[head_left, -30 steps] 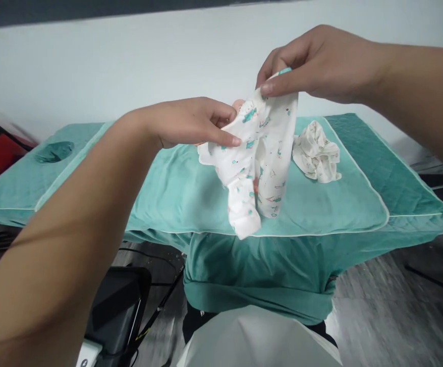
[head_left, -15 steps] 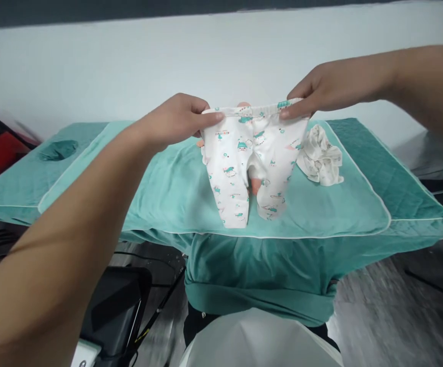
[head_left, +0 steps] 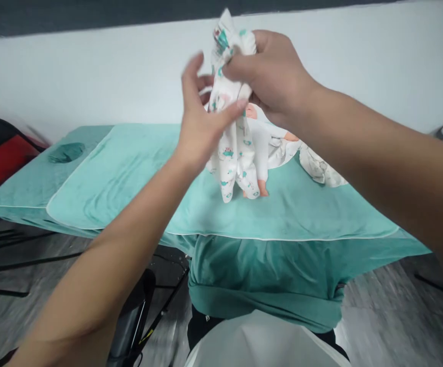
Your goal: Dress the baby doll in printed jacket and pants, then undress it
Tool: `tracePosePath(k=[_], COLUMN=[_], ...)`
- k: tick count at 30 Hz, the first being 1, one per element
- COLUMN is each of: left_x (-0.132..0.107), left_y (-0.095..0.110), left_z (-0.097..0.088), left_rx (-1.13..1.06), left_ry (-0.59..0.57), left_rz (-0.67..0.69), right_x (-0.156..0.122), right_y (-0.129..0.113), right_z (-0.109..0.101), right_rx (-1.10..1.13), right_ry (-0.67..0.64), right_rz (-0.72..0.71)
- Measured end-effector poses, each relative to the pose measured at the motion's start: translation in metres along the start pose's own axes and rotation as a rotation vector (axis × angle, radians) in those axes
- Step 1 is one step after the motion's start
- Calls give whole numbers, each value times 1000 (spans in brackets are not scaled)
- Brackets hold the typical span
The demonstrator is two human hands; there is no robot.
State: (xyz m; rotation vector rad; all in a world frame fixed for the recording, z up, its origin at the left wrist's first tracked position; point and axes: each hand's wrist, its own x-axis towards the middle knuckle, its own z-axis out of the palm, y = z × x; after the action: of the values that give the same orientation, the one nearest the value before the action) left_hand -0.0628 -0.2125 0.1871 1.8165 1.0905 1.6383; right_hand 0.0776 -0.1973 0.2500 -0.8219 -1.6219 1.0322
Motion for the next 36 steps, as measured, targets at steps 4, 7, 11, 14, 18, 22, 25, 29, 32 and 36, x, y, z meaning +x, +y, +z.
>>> tracePosePath(k=[4, 7, 11, 14, 18, 22, 25, 29, 32, 36], left_x=[-35, -45, -38, -33, -41, -48, -39, -16, -2, 15], left_y=[-34, -44, -47, -67, -122, -159, -168, -180, -194, -203], left_z=[12, 9, -4, -8, 1, 17, 32, 59, 77, 83], left_rx=[111, 165, 158, 177, 259, 305, 147, -283, -558, -681], left_ry=[-97, 18, 145, 155, 93, -61, -145, -293, -262, -182], left_rz=[-236, -264, -217, -312, -628, -599, -621, -971, -1085, -1110], right_x=[25, 29, 6, -15, -11, 27, 64, 114, 147, 180], right_y=[24, 53, 99, 123, 147, 187, 232, 287, 311, 317], right_z=[-5, -15, -24, -26, -31, -50, -75, -111, -128, -132], right_rx=[290, 235, -92, -416, -756, -891, -920, -895, -843, -848], right_ry=[132, 156, -5, -583, -713, -203, 28, 131, 108, -34], right_rz=[-41, 77, 505, 736, 574, 258, 205, 406, 484, 552])
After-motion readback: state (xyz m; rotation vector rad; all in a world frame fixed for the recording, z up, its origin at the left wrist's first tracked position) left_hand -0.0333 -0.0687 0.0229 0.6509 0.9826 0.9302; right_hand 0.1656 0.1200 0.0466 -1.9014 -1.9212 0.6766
